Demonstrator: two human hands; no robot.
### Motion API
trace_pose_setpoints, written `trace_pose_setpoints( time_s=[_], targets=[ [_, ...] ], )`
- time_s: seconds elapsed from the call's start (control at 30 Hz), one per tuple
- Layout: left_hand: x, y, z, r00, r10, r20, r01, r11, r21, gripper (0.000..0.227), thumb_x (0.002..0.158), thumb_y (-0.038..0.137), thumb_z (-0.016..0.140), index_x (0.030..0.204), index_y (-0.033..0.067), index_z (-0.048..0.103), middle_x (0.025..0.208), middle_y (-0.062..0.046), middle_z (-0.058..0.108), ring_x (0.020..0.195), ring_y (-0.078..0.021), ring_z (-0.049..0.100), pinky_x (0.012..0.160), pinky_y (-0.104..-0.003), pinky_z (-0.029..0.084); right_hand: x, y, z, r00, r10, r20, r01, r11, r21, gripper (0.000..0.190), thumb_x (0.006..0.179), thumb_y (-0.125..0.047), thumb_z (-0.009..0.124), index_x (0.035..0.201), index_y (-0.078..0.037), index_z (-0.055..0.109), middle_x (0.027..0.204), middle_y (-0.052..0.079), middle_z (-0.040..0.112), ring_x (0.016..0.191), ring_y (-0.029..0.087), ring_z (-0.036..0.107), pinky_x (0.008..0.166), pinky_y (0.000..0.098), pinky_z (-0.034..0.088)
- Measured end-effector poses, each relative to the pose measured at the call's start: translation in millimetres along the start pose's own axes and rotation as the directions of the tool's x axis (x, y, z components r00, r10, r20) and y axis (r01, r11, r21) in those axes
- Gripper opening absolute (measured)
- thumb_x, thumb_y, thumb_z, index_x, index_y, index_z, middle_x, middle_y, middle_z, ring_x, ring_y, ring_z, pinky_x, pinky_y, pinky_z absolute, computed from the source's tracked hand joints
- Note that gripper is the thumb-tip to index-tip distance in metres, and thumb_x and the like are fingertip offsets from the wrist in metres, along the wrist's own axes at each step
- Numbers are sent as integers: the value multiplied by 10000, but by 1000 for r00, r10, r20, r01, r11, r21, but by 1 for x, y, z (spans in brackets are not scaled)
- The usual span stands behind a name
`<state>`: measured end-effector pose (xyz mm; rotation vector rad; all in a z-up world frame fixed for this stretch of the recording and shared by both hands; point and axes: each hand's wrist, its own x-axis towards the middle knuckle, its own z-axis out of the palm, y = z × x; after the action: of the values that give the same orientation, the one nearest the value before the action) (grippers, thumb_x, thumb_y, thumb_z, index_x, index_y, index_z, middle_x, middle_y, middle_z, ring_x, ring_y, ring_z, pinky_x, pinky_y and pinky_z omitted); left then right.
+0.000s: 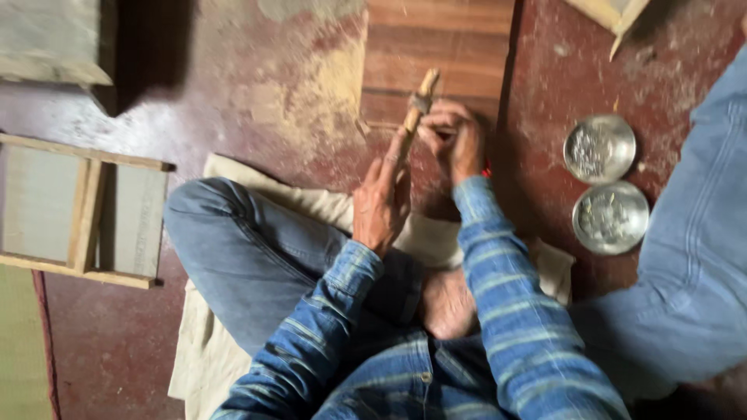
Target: The person sits on the floor and assembles wooden frames by attaching thin wooden strips to a rectangular board using a hammer and nails. They repeatedly position the strips, hammer nails into place, and adjust the pieces to secure them.
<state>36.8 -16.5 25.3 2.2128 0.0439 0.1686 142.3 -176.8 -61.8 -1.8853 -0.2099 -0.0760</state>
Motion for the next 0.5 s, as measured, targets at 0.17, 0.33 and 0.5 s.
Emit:
trace_pose_setpoints(
  time_s=[0.17,0.33,0.5],
  targets=[
    [7,7,2,998,-58,32,59,998,-12,594,1027,143,588,1583,191,383,1017,-200,645,731,-410,641,618,-510,502,1,3,-11,995,98,6,-98,990,96,267,912,136,604,1079,-24,738,1228,67,707,1032,148,694,862,259,592],
    [9,12,-3,997,-54,62,51,998,44,578,1032,157,584,1576,170,388,993,-198,630,704,-402,630,596,-506,497,2,14,-4,971,239,-31,-236,969,80,372,905,165,583,1213,-23,673,1103,93,651,912,169,669,794,278,584],
    [-2,9,8,994,82,76,-88,994,72,416,1070,195,584,1464,186,449,1012,-174,616,707,-377,629,591,-483,501,-6,26,-7,999,34,-29,-27,973,227,339,954,137,654,1159,-30,442,1224,93,649,1176,202,662,1025,322,585]
  ],
)
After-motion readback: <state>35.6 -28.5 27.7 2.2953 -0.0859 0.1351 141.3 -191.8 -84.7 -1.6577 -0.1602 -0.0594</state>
